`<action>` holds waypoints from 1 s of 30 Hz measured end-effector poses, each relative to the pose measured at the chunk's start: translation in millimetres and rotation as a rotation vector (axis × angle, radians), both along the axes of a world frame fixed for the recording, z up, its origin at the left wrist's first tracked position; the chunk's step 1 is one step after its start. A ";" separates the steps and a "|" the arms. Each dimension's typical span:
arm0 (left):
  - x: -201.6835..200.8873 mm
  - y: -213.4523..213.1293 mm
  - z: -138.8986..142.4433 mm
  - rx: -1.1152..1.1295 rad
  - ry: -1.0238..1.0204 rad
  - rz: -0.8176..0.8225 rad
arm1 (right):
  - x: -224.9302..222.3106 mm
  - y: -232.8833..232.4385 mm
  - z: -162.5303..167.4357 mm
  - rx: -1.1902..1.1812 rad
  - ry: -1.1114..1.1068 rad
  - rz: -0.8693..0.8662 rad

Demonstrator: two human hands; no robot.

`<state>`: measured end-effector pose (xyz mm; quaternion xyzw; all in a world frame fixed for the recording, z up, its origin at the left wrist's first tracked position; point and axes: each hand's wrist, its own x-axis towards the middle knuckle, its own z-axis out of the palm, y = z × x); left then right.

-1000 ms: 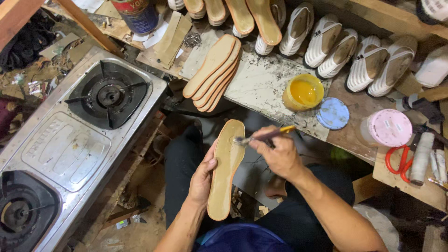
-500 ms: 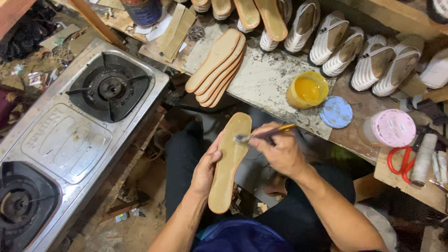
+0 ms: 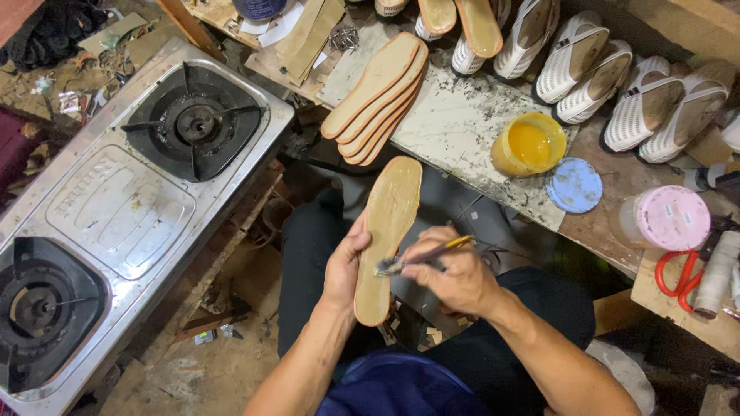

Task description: The person sits on the floor and uses a brush to spread yellow adhesive from a container onto the underside of shoe insoles, brushing the surface of each insole one at a time and stacking the coated insoles on the workbench.

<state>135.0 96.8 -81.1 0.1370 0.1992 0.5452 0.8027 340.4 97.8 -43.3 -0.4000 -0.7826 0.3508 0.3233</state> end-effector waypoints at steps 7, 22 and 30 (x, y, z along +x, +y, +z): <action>-3.9 12.4 -6.1 -0.056 -0.007 0.058 | -6.6 -3.1 0.8 0.096 0.314 -0.075; -35.1 29.1 -0.5 0.190 -0.105 0.229 | -41.0 -34.4 11.3 0.284 0.131 0.083; -48.5 25.7 9.7 0.094 0.101 0.315 | -50.3 -27.3 20.8 0.223 0.129 -0.011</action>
